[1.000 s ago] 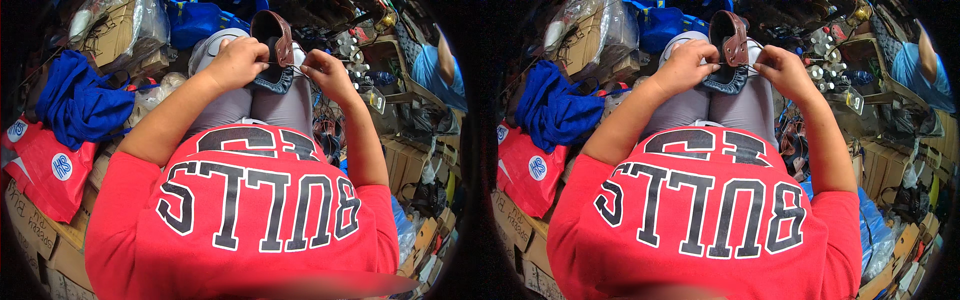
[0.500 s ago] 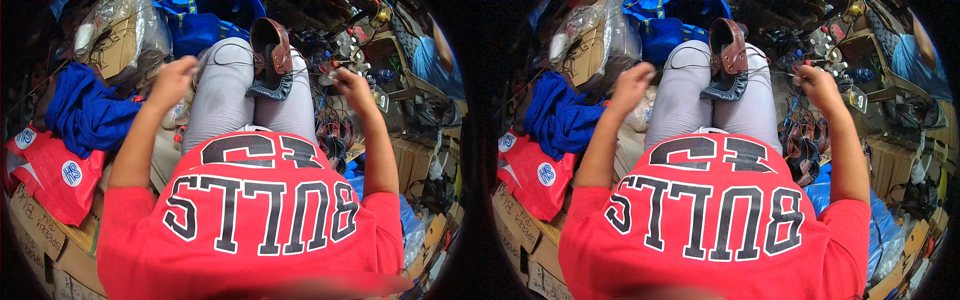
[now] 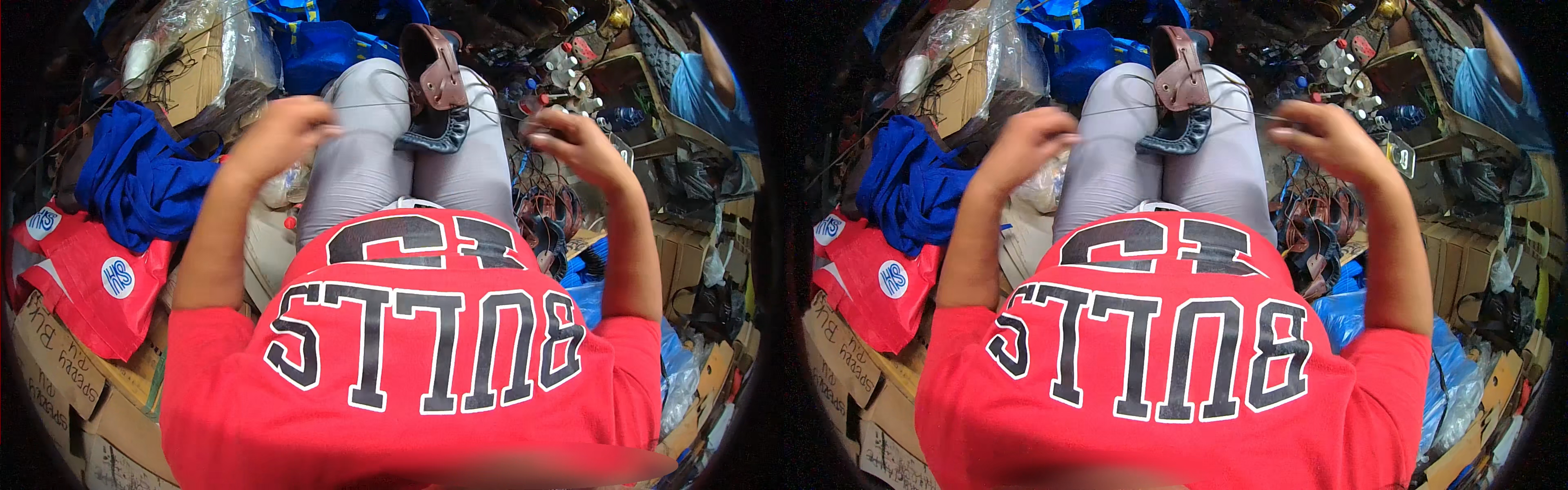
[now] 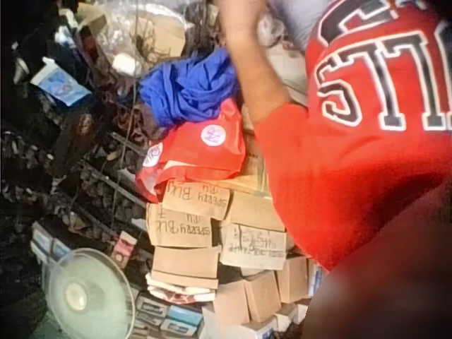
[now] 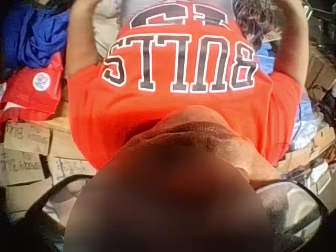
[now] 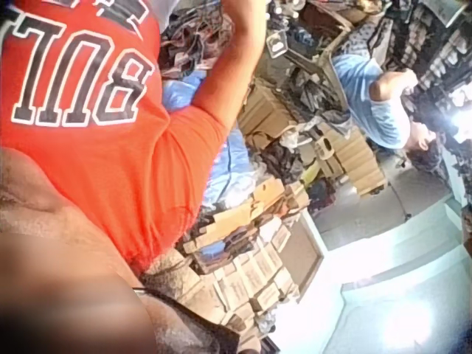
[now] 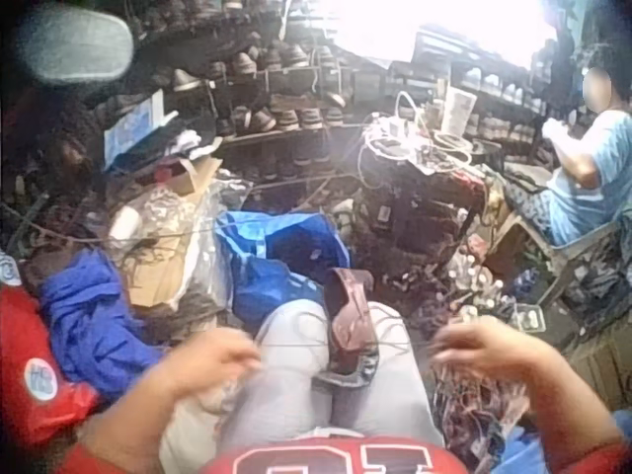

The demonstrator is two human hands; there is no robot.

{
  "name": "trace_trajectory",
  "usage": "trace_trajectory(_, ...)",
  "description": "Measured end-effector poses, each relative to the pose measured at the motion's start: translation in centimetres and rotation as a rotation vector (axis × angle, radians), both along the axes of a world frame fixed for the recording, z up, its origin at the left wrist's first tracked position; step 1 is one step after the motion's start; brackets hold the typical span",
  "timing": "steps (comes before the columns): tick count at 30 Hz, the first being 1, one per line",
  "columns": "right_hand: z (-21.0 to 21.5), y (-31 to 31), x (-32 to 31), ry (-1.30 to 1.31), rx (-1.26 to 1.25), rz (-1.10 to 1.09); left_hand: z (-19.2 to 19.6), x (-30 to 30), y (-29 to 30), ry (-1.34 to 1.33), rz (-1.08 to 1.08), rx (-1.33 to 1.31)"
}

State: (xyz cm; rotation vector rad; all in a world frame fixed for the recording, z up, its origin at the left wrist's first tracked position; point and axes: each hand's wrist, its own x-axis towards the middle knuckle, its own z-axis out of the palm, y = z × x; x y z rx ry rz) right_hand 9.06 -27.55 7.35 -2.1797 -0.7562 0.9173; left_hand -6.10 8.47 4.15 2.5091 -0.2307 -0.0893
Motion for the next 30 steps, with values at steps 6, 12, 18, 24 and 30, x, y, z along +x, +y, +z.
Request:
trace_trajectory(6,-5.3,-14.2,3.2,-0.491,-0.515,-0.293,-3.1,-2.1,7.2,0.107,0.572,0.345)
trace_trajectory(12,-4.6,3.5,-2.0,-0.469,0.009,-0.096,-3.4,3.3,-6.5,-0.178,0.093,-0.201)
trace_trajectory(18,-5.9,2.3,-0.4,0.366,0.287,-0.243,-2.9,2.3,-6.2,-0.020,0.198,-0.136)
trace_trajectory(24,-9.7,-0.3,2.4,0.006,0.303,-0.478,-4.9,0.3,-2.6,-0.152,0.238,-0.042)
trace_trajectory(30,-12.6,-0.3,3.9,0.067,0.229,-0.399,-6.8,-2.1,-0.6,-0.013,0.341,-0.135)
